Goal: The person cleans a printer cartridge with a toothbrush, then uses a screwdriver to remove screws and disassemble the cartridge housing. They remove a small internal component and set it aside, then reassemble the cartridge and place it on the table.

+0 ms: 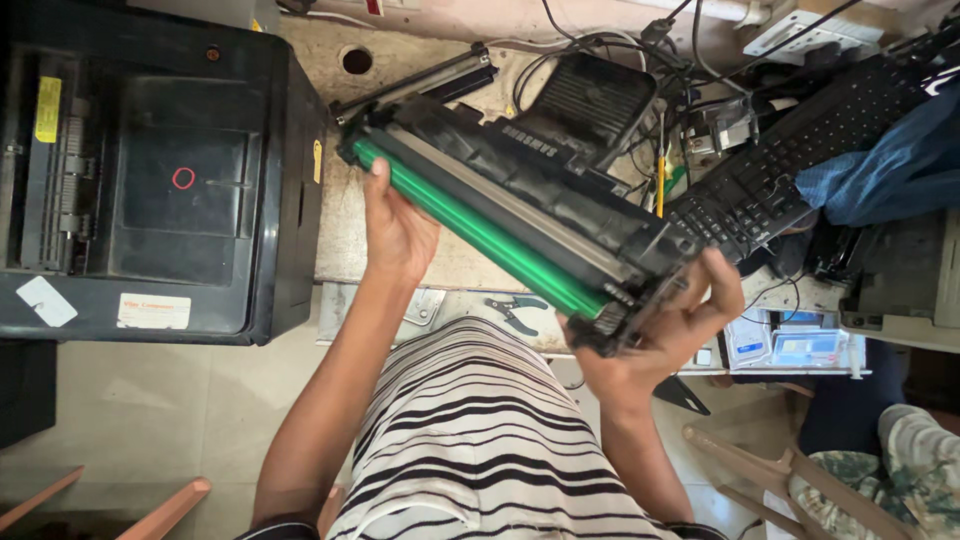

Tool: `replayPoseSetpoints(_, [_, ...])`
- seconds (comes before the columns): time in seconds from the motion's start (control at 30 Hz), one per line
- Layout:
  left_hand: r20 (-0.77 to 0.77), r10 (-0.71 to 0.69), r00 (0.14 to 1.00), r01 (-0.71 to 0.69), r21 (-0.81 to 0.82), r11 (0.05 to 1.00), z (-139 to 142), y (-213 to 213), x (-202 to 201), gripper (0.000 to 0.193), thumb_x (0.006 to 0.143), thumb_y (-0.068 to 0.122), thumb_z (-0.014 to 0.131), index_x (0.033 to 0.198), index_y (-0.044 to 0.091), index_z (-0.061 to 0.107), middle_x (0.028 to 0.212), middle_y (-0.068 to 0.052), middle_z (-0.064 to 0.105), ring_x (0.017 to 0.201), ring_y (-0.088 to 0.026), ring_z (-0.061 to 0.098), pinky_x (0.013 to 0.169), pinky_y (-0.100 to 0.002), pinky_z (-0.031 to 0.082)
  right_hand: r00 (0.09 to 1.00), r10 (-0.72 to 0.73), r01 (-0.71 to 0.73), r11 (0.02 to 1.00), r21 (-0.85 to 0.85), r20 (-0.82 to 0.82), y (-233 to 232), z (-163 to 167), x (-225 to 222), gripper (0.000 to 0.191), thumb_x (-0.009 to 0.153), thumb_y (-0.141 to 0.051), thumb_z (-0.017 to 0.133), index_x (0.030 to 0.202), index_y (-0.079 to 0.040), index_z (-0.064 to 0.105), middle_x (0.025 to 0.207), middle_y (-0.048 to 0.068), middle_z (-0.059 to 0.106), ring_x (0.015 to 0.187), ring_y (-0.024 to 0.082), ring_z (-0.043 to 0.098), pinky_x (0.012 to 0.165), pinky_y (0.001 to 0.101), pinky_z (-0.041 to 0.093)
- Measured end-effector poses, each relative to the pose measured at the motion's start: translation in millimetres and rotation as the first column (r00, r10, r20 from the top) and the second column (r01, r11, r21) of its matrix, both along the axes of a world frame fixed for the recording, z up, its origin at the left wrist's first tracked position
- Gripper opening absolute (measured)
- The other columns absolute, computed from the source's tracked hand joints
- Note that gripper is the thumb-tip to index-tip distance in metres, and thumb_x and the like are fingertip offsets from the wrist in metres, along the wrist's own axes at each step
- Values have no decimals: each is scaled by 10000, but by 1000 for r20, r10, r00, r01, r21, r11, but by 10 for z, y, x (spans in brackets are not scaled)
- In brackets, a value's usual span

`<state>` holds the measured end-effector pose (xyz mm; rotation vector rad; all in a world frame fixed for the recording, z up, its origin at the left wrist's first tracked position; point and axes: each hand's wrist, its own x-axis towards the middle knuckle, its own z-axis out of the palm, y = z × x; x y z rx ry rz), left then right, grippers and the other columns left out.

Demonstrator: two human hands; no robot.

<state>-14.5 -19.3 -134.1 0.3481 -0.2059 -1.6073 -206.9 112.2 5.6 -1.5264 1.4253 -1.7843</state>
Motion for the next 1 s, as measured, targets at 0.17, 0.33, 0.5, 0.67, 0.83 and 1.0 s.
replayPoseSetpoints(0.17, [85, 68, 994, -60, -84, 995, 132, -2, 73, 426, 1007, 325, 717, 1323, 100, 540, 1245, -54, 671, 1131, -201, 681, 963, -395, 588, 999, -15, 17, 999, 36, -50, -23, -28, -113, 1037, 787, -230, 933, 1544, -88, 239, 1363, 15, 382, 1246, 130, 457, 1102, 245, 380])
replayPoseSetpoints(0.33, [103, 125, 987, -116, -87, 989, 271, 32, 92, 483, 970, 298, 749, 1347, 128, 499, 1241, -30, 645, 1153, -181, 663, 1005, -390, 582, 990, -48, 50, 999, 12, -135, -38, -98, -173, 1052, 776, -267, 931, 1563, -84, 258, 1302, 0, 386, 1212, 122, 441, 1132, 262, 338])
replayPoseSetpoints(0.5, [116, 134, 984, -120, -118, 986, 372, 49, 184, 471, 957, 268, 780, 1298, 42, 546, 1220, -79, 650, 1151, -221, 672, 1043, -414, 580, 995, -39, 41, 999, 26, -94, -47, -201, -229, 1050, 821, -345, 924, 1572, -67, 246, 1427, 29, 400, 1301, 150, 454, 1174, 290, 356])
replayPoseSetpoints(0.67, [119, 172, 978, -144, -210, 967, 511, 77, 321, 471, 939, 210, 776, 1319, 32, 563, 1221, -83, 653, 1147, -217, 670, 1020, -375, 565, 999, 5, -4, 1000, 31, -42, -91, -285, -253, 1055, 789, -302, 948, 1575, -83, 279, 1421, 94, 479, 1320, 196, 500, 1196, 322, 376])
replayPoseSetpoints(0.83, [102, 183, 978, -154, -246, 957, 634, 120, 396, 428, 938, 154, 709, 1315, 21, 557, 1199, -104, 667, 1062, -224, 694, 971, -380, 588, 998, 63, -63, 998, 11, 9, -92, -292, -253, 1034, 817, -272, 945, 1578, -99, 267, 1442, 128, 493, 1332, 206, 513, 1193, 328, 390])
replayPoseSetpoints(1.0, [82, 157, 984, -128, -284, 950, 653, 123, 430, 374, 962, 134, 664, 1301, 0, 579, 1114, -132, 685, 1016, -246, 712, 925, -389, 602, 996, 88, -88, 996, 13, -11, -101, -270, -263, 1034, 842, -370, 907, 1581, -98, 237, 1503, 164, 500, 1347, 230, 515, 1195, 354, 395])
